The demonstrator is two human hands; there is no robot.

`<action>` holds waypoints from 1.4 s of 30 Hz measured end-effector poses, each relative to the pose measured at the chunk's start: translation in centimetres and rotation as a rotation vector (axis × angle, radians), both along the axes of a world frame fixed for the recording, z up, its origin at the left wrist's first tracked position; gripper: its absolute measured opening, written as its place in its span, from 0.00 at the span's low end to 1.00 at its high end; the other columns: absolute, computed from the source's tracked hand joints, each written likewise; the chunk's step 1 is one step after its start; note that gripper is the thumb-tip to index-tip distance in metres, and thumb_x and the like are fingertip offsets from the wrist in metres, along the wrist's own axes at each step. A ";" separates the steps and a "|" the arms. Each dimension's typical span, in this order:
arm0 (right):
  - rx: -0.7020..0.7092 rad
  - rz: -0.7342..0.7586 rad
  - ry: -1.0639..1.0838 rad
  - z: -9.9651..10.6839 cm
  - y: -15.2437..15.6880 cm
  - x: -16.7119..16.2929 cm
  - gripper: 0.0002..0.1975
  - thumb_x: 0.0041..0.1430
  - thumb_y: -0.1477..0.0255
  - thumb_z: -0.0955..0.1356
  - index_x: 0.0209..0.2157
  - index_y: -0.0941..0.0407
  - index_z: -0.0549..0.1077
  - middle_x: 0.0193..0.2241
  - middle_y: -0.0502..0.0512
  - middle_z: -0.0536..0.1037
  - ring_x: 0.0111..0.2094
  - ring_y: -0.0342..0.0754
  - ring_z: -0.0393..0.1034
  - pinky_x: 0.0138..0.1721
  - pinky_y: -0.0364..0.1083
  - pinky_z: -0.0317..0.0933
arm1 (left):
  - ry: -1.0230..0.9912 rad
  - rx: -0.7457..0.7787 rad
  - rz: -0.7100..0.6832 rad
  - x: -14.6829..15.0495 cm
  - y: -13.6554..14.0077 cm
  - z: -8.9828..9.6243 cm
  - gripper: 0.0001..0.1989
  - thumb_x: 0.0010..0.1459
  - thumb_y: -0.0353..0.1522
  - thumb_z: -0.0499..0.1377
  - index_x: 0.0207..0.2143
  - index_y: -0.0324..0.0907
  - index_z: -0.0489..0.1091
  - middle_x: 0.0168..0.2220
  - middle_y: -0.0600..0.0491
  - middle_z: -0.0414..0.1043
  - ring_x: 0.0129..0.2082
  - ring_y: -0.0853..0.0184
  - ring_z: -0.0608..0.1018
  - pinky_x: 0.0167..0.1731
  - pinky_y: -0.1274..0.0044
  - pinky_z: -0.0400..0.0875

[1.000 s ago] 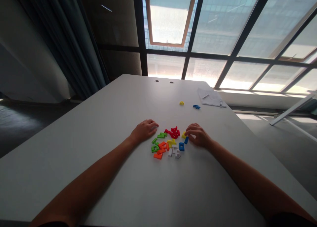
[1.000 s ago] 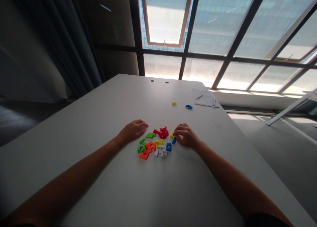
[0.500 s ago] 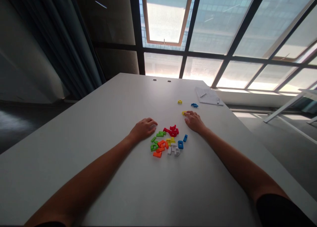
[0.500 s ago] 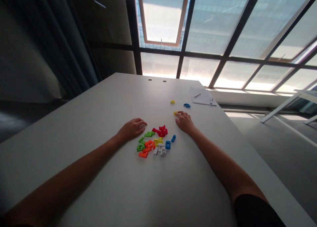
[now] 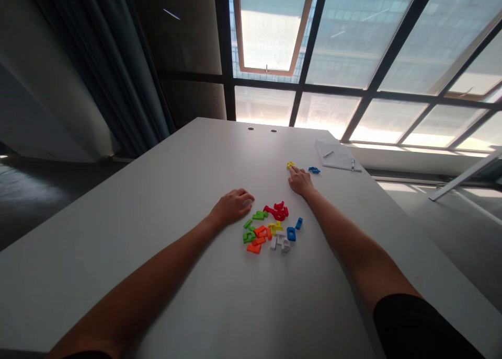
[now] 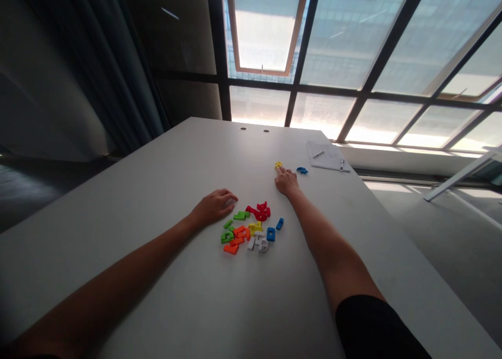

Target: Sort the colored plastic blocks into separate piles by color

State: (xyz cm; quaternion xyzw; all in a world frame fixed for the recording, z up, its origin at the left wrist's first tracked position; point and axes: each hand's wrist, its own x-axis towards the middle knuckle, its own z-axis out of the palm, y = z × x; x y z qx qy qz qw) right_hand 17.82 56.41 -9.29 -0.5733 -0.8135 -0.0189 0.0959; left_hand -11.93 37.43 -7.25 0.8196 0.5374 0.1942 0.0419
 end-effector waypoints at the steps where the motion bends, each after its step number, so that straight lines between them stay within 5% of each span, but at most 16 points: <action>1: -0.004 -0.001 -0.004 -0.1 0.1 0.1 0.32 0.70 0.70 0.57 0.73 0.59 0.59 0.74 0.63 0.58 0.67 0.63 0.58 0.65 0.62 0.56 | -0.001 -0.001 0.001 0.0 0.0 0.0 0.14 0.67 0.38 0.57 0.50 0.49 0.78 0.51 0.50 0.77 0.50 0.58 0.79 0.50 0.68 0.77; 8: 0.056 -0.071 0.045 -0.4 -0.3 0.4 0.31 0.71 0.67 0.58 0.71 0.60 0.62 0.72 0.65 0.61 0.66 0.61 0.61 0.65 0.56 0.55 | 0.008 0.003 0.004 0.0 0.1 -0.1 0.14 0.66 0.37 0.57 0.50 0.49 0.78 0.51 0.49 0.77 0.49 0.58 0.79 0.50 0.68 0.77; 16: -0.040 -0.081 0.024 -0.1 -0.1 0.1 0.30 0.72 0.67 0.56 0.72 0.58 0.62 0.73 0.62 0.61 0.68 0.61 0.58 0.66 0.59 0.54 | 0.018 -0.005 0.005 -0.1 0.0 0.0 0.15 0.67 0.38 0.56 0.51 0.49 0.78 0.52 0.49 0.77 0.50 0.58 0.78 0.51 0.68 0.76; 21: 0.022 -0.094 0.085 0.2 -1.8 0.1 0.25 0.71 0.71 0.60 0.65 0.63 0.71 0.63 0.68 0.74 0.63 0.59 0.66 0.65 0.55 0.57 | 0.015 -0.005 0.005 -0.1 0.0 -0.1 0.16 0.67 0.38 0.55 0.51 0.49 0.78 0.52 0.49 0.77 0.50 0.59 0.78 0.51 0.68 0.77; 28: -0.034 0.372 0.405 0.4 -7.6 1.8 0.14 0.66 0.71 0.66 0.47 0.53 0.82 0.47 0.57 0.84 0.51 0.53 0.76 0.58 0.51 0.66 | -0.003 -0.005 -0.007 -0.1 0.0 -0.1 0.16 0.68 0.39 0.55 0.51 0.48 0.79 0.52 0.48 0.77 0.49 0.58 0.78 0.50 0.67 0.77; 34: 0.017 0.587 0.742 1.9 -13.4 2.8 0.10 0.68 0.66 0.67 0.38 0.52 0.80 0.37 0.58 0.82 0.42 0.54 0.75 0.49 0.54 0.70 | 0.004 0.003 -0.008 -0.2 0.0 -0.2 0.16 0.67 0.38 0.56 0.51 0.49 0.79 0.52 0.49 0.77 0.50 0.58 0.78 0.50 0.68 0.77; 39: -0.028 0.940 0.506 4.0 -16.1 1.6 0.08 0.68 0.69 0.69 0.39 0.51 0.82 0.35 0.56 0.82 0.40 0.52 0.74 0.49 0.54 0.65 | -0.007 0.019 -0.016 -0.3 -0.1 -0.3 0.15 0.68 0.38 0.56 0.51 0.49 0.79 0.51 0.49 0.77 0.50 0.58 0.78 0.52 0.68 0.76; 42: -0.065 1.002 0.357 4.9 -16.7 1.2 0.09 0.65 0.74 0.69 0.40 0.51 0.83 0.34 0.55 0.83 0.40 0.51 0.73 0.50 0.53 0.63 | -0.008 0.015 -0.017 -0.3 0.0 -0.3 0.15 0.68 0.38 0.55 0.51 0.49 0.78 0.52 0.49 0.77 0.51 0.59 0.78 0.52 0.68 0.76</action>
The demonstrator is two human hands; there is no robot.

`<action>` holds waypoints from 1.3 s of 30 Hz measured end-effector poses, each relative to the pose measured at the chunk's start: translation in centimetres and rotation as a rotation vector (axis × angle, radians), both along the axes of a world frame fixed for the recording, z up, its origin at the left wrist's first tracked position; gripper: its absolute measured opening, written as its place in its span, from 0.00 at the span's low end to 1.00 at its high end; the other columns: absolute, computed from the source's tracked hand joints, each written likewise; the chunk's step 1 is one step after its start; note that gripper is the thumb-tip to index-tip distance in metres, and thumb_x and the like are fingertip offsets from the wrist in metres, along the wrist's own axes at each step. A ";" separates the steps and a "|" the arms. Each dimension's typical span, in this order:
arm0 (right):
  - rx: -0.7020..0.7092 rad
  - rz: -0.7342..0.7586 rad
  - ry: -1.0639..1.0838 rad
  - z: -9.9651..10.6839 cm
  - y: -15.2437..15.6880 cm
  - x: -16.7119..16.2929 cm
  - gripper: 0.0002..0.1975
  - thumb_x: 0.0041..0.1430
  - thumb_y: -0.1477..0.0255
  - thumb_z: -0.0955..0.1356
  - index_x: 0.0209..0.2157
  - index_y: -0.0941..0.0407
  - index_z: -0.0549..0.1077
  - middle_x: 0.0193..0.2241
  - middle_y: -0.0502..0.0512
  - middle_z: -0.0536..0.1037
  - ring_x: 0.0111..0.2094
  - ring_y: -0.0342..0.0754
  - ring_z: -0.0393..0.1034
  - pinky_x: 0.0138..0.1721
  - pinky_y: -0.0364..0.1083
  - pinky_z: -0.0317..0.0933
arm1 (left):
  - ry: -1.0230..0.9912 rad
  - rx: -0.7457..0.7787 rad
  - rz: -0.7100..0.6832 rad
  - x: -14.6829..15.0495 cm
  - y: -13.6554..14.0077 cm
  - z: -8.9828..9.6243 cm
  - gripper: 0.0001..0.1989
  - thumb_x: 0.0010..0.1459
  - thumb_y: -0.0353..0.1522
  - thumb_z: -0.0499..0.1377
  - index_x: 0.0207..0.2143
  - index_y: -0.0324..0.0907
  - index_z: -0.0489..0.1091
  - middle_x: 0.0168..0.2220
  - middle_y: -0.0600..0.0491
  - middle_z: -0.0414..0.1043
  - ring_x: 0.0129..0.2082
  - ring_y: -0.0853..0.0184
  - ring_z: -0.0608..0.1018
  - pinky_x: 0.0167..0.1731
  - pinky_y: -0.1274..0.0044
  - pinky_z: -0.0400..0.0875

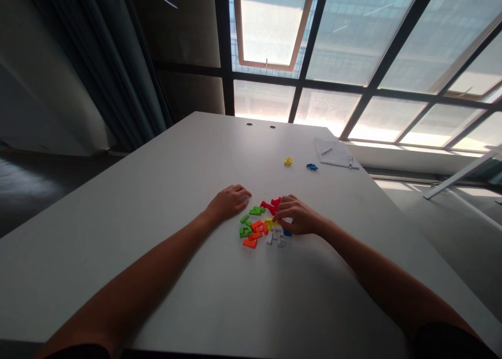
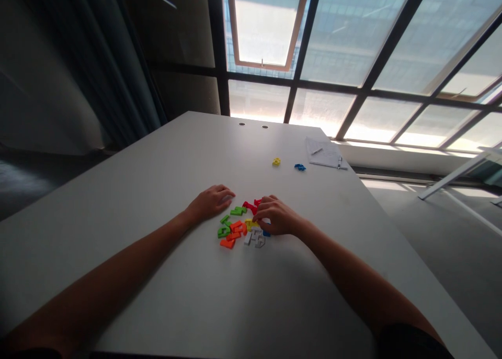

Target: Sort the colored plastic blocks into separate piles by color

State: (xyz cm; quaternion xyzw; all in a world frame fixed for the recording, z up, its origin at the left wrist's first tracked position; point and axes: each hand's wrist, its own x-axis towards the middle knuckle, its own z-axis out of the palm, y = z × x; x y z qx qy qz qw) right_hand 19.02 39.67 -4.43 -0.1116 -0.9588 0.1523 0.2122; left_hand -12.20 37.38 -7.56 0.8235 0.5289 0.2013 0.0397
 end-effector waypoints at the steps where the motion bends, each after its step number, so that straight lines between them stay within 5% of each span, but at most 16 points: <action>1: 0.004 -0.005 -0.032 0.2 -0.1 0.0 0.09 0.65 0.75 0.69 0.40 0.51 0.83 0.34 0.55 0.83 0.40 0.51 0.73 0.50 0.53 0.63 | 0.000 -0.004 -0.001 0.0 0.0 0.0 0.15 0.68 0.39 0.55 0.51 0.48 0.78 0.52 0.49 0.77 0.51 0.59 0.78 0.52 0.67 0.76; 11: -0.167 -0.178 -0.309 1.7 3.7 3.9 0.10 0.61 0.74 0.70 0.41 0.51 0.83 0.36 0.54 0.85 0.39 0.52 0.77 0.49 0.52 0.68 | 0.002 -0.008 0.008 0.0 0.1 -0.1 0.15 0.68 0.39 0.55 0.51 0.49 0.79 0.53 0.49 0.77 0.51 0.58 0.78 0.51 0.68 0.76; 20: -0.133 -0.683 -0.226 -2.1 9.6 8.3 0.17 0.68 0.67 0.67 0.54 0.54 0.81 0.48 0.58 0.84 0.41 0.52 0.78 0.50 0.50 0.69 | 0.008 -0.015 0.024 0.2 0.1 0.2 0.15 0.66 0.38 0.56 0.50 0.49 0.78 0.52 0.49 0.77 0.51 0.58 0.78 0.50 0.68 0.76; 34: -0.037 -1.171 -0.101 -4.4 17.5 1.2 0.18 0.69 0.71 0.64 0.52 0.55 0.82 0.49 0.62 0.84 0.50 0.55 0.78 0.54 0.49 0.66 | 0.004 -0.008 0.028 0.2 0.0 0.1 0.15 0.66 0.38 0.57 0.50 0.50 0.79 0.52 0.49 0.77 0.50 0.58 0.79 0.51 0.68 0.77; 39: -0.055 -1.197 -0.052 -4.6 19.0 0.3 0.20 0.68 0.74 0.62 0.56 0.56 0.79 0.52 0.62 0.83 0.53 0.56 0.77 0.54 0.49 0.65 | -0.001 -0.024 0.025 0.3 0.0 0.3 0.15 0.67 0.38 0.56 0.51 0.49 0.78 0.52 0.49 0.77 0.50 0.58 0.79 0.51 0.67 0.77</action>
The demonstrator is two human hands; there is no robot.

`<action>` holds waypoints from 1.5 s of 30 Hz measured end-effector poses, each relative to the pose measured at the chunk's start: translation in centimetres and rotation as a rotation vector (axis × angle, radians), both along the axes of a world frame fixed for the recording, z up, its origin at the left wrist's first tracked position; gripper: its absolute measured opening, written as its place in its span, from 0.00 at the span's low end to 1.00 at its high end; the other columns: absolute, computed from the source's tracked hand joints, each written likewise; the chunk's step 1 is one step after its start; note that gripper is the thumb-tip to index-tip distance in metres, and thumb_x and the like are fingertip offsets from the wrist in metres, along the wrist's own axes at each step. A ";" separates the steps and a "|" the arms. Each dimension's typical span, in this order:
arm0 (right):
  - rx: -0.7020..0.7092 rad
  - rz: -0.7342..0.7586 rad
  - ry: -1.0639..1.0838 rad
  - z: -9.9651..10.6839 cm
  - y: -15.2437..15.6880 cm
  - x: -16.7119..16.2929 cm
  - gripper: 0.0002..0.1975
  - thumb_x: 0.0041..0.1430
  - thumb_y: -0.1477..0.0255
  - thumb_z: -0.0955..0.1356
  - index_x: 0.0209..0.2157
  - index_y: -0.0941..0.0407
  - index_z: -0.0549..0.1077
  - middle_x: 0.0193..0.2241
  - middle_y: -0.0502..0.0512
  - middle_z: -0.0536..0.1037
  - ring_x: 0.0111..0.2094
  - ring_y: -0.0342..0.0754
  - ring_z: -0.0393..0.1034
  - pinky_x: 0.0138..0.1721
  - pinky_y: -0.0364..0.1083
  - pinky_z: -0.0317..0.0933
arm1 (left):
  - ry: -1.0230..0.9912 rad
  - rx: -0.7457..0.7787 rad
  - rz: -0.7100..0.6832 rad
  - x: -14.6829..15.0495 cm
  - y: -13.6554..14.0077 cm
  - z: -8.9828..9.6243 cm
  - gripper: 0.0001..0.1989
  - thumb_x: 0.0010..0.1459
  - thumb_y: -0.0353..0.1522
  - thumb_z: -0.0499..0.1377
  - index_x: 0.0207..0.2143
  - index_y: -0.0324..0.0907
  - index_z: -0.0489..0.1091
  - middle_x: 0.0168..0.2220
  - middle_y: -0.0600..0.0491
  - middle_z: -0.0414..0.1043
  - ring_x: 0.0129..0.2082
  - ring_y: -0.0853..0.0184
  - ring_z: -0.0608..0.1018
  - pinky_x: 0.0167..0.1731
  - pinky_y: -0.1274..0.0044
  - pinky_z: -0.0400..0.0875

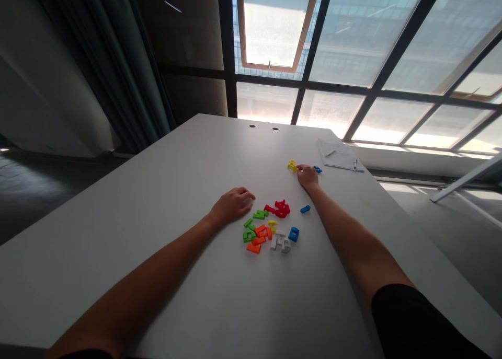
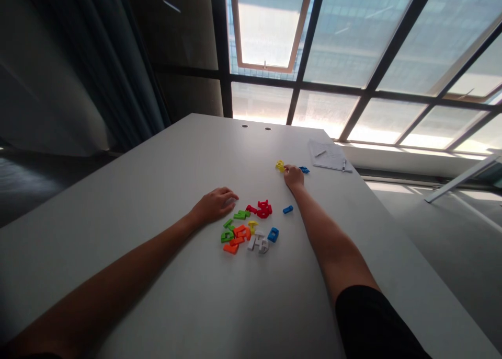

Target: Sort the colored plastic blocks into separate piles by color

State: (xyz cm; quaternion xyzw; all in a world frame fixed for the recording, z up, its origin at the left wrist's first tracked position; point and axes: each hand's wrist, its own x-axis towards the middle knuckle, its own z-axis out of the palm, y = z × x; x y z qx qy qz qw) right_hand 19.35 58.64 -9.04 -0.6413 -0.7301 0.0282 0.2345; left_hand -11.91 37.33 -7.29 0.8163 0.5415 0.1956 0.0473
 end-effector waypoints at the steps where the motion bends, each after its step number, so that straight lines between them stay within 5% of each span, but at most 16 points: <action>1: 0.018 -0.003 0.020 -0.1 0.1 0.0 0.21 0.68 0.75 0.62 0.58 0.57 0.76 0.52 0.63 0.82 0.53 0.56 0.76 0.55 0.49 0.64 | -0.004 -0.001 -0.002 0.0 0.0 0.0 0.15 0.67 0.38 0.56 0.50 0.49 0.78 0.52 0.49 0.77 0.50 0.58 0.79 0.51 0.67 0.77; 10: -0.004 -0.092 -0.030 -0.7 0.6 -0.6 0.29 0.65 0.61 0.70 0.61 0.59 0.64 0.52 0.69 0.80 0.56 0.64 0.74 0.56 0.56 0.63 | -0.017 0.003 -0.002 0.1 -0.1 0.0 0.14 0.66 0.38 0.57 0.50 0.49 0.78 0.51 0.49 0.77 0.50 0.58 0.79 0.51 0.67 0.76; 25: 0.083 -0.088 0.052 -0.8 -0.3 -0.6 0.16 0.64 0.74 0.68 0.53 0.60 0.71 0.42 0.66 0.83 0.46 0.60 0.77 0.49 0.51 0.63 | -0.007 0.008 -0.003 0.0 0.1 -0.3 0.14 0.67 0.38 0.57 0.50 0.49 0.78 0.52 0.50 0.77 0.50 0.58 0.78 0.51 0.68 0.76; 29: 0.035 0.157 0.211 -0.9 -2.7 -0.3 0.09 0.60 0.71 0.67 0.41 0.56 0.77 0.37 0.59 0.84 0.40 0.54 0.77 0.46 0.48 0.66 | -0.001 0.011 -0.007 0.0 0.1 -0.3 0.14 0.67 0.38 0.57 0.50 0.49 0.78 0.52 0.50 0.77 0.49 0.59 0.78 0.51 0.68 0.76; 35: -0.288 0.609 0.400 0.3 -7.5 0.7 0.12 0.58 0.63 0.70 0.38 0.56 0.80 0.33 0.54 0.83 0.33 0.49 0.74 0.37 0.46 0.68 | 0.019 0.028 -0.002 -0.1 0.2 -0.5 0.14 0.68 0.37 0.57 0.51 0.50 0.78 0.52 0.50 0.77 0.50 0.59 0.78 0.50 0.69 0.76; 42: -0.331 1.068 0.054 7.5 -13.9 -2.1 0.08 0.62 0.71 0.72 0.41 0.55 0.84 0.37 0.55 0.83 0.34 0.45 0.74 0.39 0.43 0.67 | 0.021 0.027 -0.005 -0.1 0.2 -0.4 0.14 0.68 0.37 0.57 0.51 0.49 0.78 0.52 0.50 0.77 0.50 0.58 0.78 0.50 0.68 0.76; 45: -0.405 1.218 -0.110 8.7 -16.3 -3.7 0.11 0.63 0.75 0.73 0.46 0.52 0.85 0.42 0.54 0.84 0.37 0.45 0.76 0.43 0.43 0.67 | 0.008 0.042 -0.011 -0.1 0.2 -0.5 0.14 0.68 0.37 0.57 0.51 0.49 0.78 0.51 0.50 0.77 0.50 0.59 0.78 0.51 0.69 0.76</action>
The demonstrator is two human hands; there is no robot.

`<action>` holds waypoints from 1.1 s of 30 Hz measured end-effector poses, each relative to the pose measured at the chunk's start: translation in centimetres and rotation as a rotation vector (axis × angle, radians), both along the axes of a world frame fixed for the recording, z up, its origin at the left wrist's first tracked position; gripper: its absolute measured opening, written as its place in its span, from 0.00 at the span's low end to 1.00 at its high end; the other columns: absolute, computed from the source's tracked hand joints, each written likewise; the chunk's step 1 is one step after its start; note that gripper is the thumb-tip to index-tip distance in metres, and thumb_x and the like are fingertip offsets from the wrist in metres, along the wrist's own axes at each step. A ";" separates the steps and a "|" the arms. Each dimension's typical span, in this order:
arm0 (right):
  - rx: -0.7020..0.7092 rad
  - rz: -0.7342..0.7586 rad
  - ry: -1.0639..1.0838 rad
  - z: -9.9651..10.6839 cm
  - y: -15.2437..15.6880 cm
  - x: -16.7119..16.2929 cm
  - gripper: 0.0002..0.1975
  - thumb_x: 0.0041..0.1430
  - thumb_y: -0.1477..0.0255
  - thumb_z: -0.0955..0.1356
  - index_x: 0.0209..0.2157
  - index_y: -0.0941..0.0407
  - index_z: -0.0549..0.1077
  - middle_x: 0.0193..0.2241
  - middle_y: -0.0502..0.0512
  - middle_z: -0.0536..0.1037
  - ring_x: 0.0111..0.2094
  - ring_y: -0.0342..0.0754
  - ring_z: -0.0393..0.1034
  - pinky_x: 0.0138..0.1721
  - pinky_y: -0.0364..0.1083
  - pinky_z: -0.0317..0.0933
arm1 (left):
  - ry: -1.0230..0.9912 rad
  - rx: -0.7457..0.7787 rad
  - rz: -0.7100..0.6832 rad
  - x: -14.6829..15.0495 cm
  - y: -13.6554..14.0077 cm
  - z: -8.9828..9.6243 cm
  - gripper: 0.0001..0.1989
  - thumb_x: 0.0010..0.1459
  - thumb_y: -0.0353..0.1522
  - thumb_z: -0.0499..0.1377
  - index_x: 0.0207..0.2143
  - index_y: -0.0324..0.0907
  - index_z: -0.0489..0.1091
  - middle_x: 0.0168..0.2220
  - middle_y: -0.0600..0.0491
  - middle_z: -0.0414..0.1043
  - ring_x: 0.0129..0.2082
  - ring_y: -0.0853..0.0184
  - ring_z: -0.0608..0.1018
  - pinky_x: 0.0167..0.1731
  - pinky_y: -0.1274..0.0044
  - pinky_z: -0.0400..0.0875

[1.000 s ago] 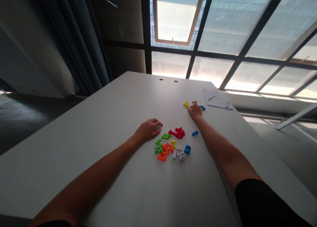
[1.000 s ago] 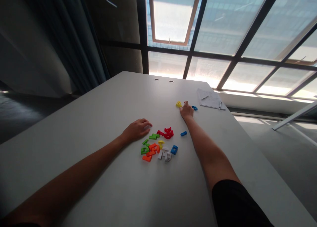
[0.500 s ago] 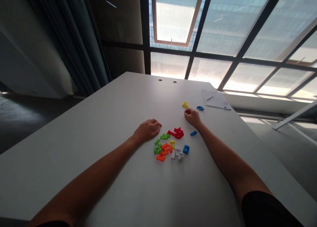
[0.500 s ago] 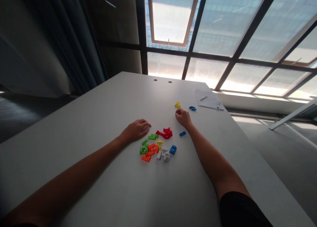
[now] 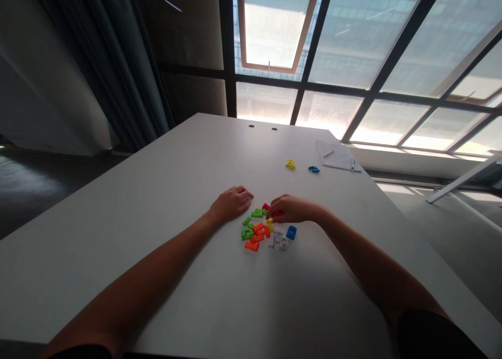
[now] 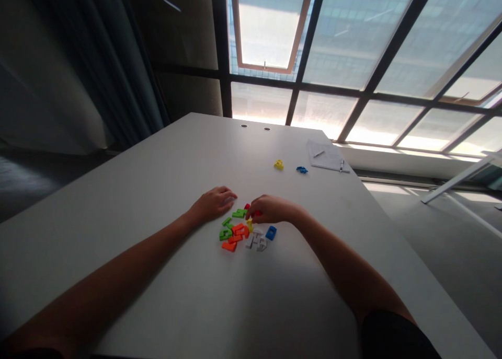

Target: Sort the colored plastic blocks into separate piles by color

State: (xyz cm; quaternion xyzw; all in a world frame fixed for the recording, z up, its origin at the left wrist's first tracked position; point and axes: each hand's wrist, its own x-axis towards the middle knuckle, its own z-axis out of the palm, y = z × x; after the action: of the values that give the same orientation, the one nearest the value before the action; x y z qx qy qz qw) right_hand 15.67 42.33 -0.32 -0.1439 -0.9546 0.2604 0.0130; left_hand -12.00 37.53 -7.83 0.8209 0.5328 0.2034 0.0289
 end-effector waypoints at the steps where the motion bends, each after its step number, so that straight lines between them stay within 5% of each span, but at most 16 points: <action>1: 0.012 0.030 -0.025 0.0 -0.5 -0.3 0.13 0.63 0.76 0.73 0.47 0.51 0.85 0.44 0.54 0.84 0.40 0.46 0.77 0.45 0.43 0.67 | -0.004 0.003 -0.002 0.0 0.0 0.0 0.14 0.68 0.37 0.57 0.51 0.49 0.78 0.51 0.50 0.77 0.50 0.59 0.78 0.51 0.69 0.76; 5: 0.054 0.040 -0.067 -1.0 -1.0 -0.8 0.16 0.63 0.79 0.73 0.49 0.50 0.84 0.48 0.55 0.83 0.45 0.48 0.77 0.50 0.46 0.67 | -0.006 0.002 0.000 -0.1 0.0 0.0 0.14 0.68 0.38 0.56 0.50 0.49 0.78 0.51 0.50 0.77 0.50 0.59 0.78 0.51 0.69 0.76; 13: 0.043 -0.067 0.040 0.4 0.4 0.1 0.13 0.63 0.79 0.70 0.46 0.54 0.84 0.44 0.56 0.83 0.37 0.45 0.76 0.40 0.43 0.68 | 0.002 -0.018 0.002 -0.1 0.0 0.2 0.15 0.68 0.38 0.56 0.51 0.49 0.78 0.51 0.49 0.77 0.50 0.59 0.78 0.51 0.68 0.76; 18: 0.212 -0.478 0.267 -1.3 5.4 2.8 0.12 0.63 0.75 0.69 0.45 0.55 0.83 0.40 0.55 0.84 0.33 0.45 0.76 0.39 0.44 0.69 | -0.002 -0.017 0.006 0.0 0.0 0.2 0.15 0.67 0.38 0.56 0.50 0.49 0.78 0.51 0.49 0.77 0.49 0.59 0.78 0.52 0.68 0.76; 27: 0.374 -1.008 0.182 -8.0 10.5 5.5 0.13 0.65 0.61 0.71 0.39 0.55 0.83 0.32 0.58 0.84 0.34 0.52 0.77 0.42 0.48 0.68 | -0.007 -0.027 0.012 0.1 -0.1 0.4 0.15 0.67 0.38 0.56 0.51 0.49 0.79 0.51 0.48 0.77 0.49 0.59 0.79 0.51 0.68 0.77; 30: 0.426 -1.037 0.319 -8.3 11.0 5.5 0.14 0.67 0.66 0.67 0.44 0.58 0.82 0.39 0.61 0.84 0.36 0.52 0.77 0.46 0.49 0.68 | 0.002 -0.024 0.017 0.2 -0.1 0.4 0.15 0.67 0.38 0.56 0.51 0.49 0.79 0.51 0.49 0.77 0.49 0.58 0.79 0.50 0.68 0.77; 33: 0.406 -0.870 0.387 -8.4 11.3 5.9 0.18 0.63 0.76 0.65 0.50 0.57 0.81 0.50 0.62 0.82 0.42 0.52 0.77 0.50 0.50 0.69 | 0.009 -0.020 0.015 0.2 0.0 0.3 0.15 0.67 0.38 0.56 0.50 0.49 0.79 0.51 0.49 0.77 0.49 0.59 0.79 0.50 0.68 0.77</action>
State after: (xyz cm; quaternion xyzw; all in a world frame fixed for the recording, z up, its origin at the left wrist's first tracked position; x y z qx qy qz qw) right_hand 21.59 53.64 -8.74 -0.4712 -0.8179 0.0625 0.3242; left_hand -11.82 37.50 -7.53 0.8174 0.5411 0.1946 0.0335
